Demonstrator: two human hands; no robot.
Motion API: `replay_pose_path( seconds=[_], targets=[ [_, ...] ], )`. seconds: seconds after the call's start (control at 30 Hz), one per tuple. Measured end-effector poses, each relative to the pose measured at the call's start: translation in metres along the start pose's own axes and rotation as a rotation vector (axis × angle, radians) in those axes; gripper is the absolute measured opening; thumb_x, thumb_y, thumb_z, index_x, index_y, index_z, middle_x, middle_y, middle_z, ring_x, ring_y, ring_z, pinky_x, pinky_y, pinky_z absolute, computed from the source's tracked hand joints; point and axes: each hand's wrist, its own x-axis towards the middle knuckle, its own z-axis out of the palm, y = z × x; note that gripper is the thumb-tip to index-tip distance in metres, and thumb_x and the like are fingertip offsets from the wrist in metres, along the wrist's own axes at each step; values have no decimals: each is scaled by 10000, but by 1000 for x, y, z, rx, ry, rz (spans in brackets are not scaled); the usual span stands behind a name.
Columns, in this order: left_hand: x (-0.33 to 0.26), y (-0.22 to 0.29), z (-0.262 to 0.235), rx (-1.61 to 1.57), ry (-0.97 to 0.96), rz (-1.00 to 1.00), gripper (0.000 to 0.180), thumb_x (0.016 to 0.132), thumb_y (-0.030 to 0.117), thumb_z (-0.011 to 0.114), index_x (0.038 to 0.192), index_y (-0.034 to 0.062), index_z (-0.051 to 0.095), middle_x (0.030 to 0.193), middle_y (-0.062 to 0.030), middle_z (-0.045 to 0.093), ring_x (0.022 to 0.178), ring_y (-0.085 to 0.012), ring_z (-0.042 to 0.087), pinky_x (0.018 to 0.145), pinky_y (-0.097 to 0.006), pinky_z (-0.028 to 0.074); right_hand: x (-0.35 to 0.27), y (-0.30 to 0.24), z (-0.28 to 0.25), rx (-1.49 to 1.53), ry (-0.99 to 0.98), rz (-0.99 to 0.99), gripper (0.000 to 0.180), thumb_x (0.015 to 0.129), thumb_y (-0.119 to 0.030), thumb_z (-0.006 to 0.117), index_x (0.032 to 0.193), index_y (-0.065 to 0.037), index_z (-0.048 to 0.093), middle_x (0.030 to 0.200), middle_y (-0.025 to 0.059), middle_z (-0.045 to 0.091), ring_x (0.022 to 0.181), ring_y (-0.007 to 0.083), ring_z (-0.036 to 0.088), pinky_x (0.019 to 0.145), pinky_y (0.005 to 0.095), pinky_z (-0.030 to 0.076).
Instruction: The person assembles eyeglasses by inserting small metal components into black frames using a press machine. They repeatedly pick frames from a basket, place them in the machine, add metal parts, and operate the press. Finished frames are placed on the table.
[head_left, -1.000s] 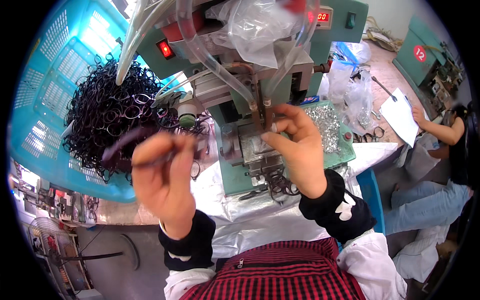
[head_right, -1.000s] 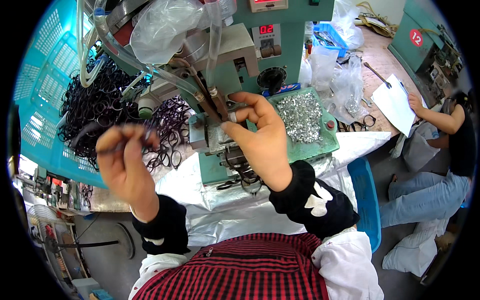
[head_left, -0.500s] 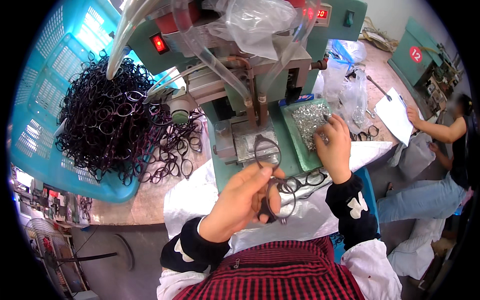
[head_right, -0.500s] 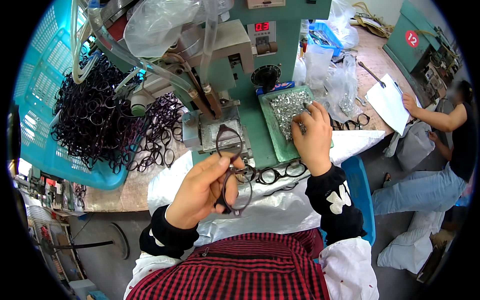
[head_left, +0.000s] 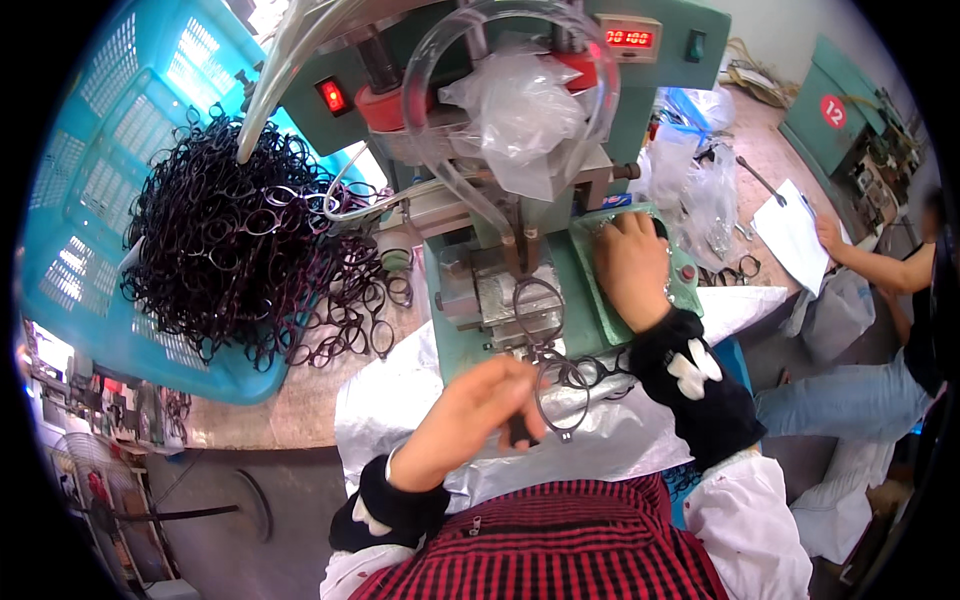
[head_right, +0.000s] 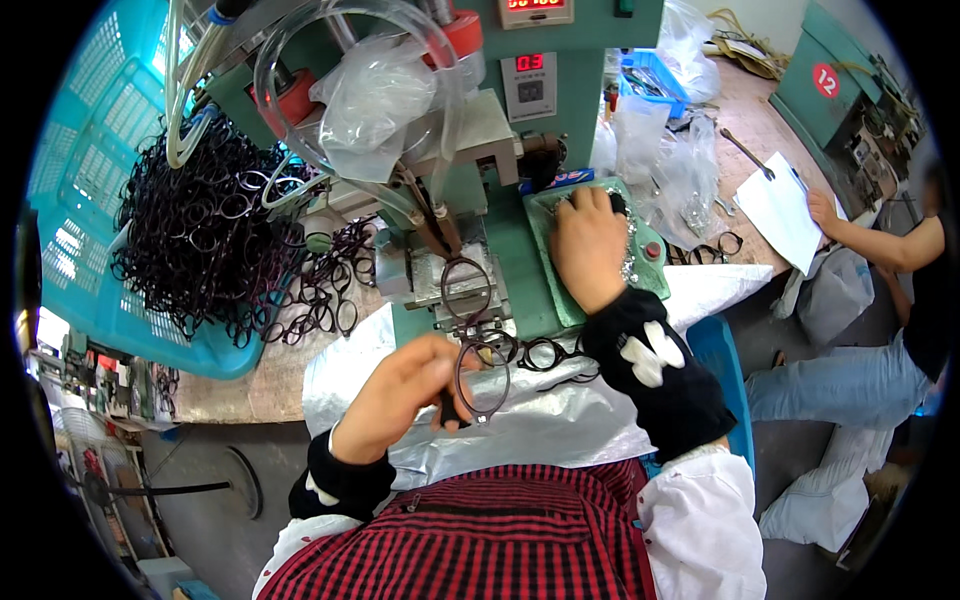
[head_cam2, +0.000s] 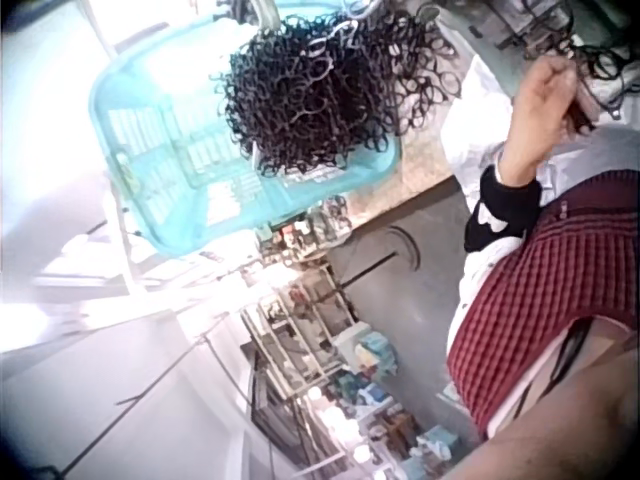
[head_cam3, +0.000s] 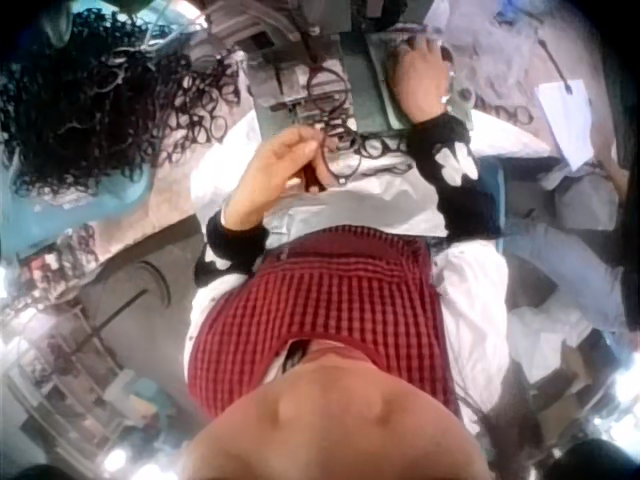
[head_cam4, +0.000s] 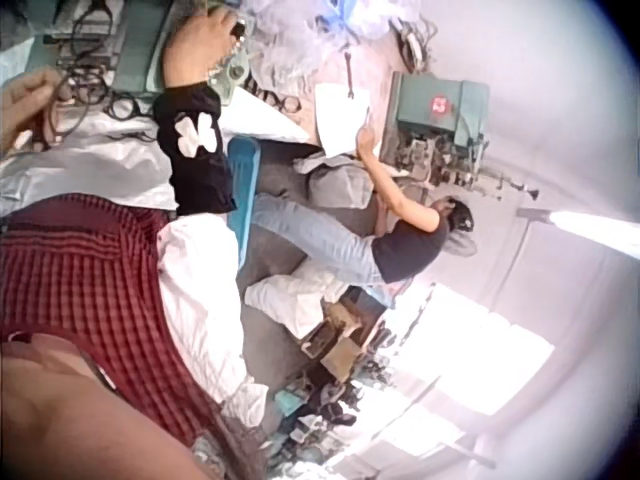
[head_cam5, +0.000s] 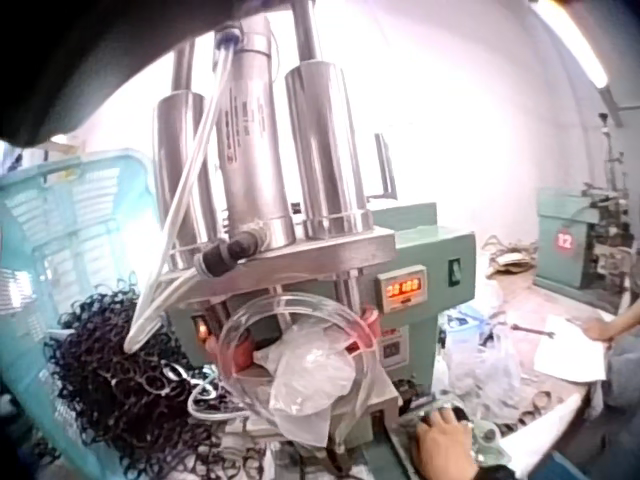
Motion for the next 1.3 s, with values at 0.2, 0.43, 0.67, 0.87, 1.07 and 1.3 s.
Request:
replay_pose_path(
  seconds=[0.2,0.43,0.67,0.87,1.07,1.3],
  targets=[
    [-66,-60,-78,118,883,472,93,994,90,570,1042,16,601,806,-49,652,682,-96,588,599,-228,446,-65,55,-26,1349,219,775,172,946,-74,657,1087,20,688,952,54,700,888,127,636,809,251,485],
    [-33,-13,-141,1072,946,657,87,839,-37,649,900,22,672,951,-102,684,856,-232,626,729,-309,490,-24,5,-6,1375,156,664,197,915,-16,657,1106,24,686,1009,39,689,916,100,611,834,220,456],
    [17,-64,-199,1478,680,505,238,701,-40,687,896,78,755,1338,-107,631,1007,-346,601,881,-399,500,-45,4,-43,991,88,509,142,868,-10,691,1007,14,703,920,42,697,884,116,618,855,258,473],
    [14,-61,-158,397,726,666,128,1009,40,552,1103,-5,625,989,-19,662,938,-84,627,790,-236,518,-78,25,-72,1021,118,586,111,856,-1,690,965,16,690,927,47,692,884,126,623,846,253,464],
    [13,-18,-127,253,723,706,57,1035,91,521,1078,52,521,1010,-49,609,923,-122,631,767,-269,557,-1,-38,-90,1217,1,177,114,798,11,670,907,2,699,917,92,686,896,200,653,828,297,488],
    [0,-52,-86,-3,751,627,86,1003,39,540,1074,29,492,980,-101,628,889,-180,654,768,-313,569,7,-75,-70,1508,-36,433,401,771,5,715,1154,10,598,893,26,626,866,111,596,815,268,481]
  ],
)
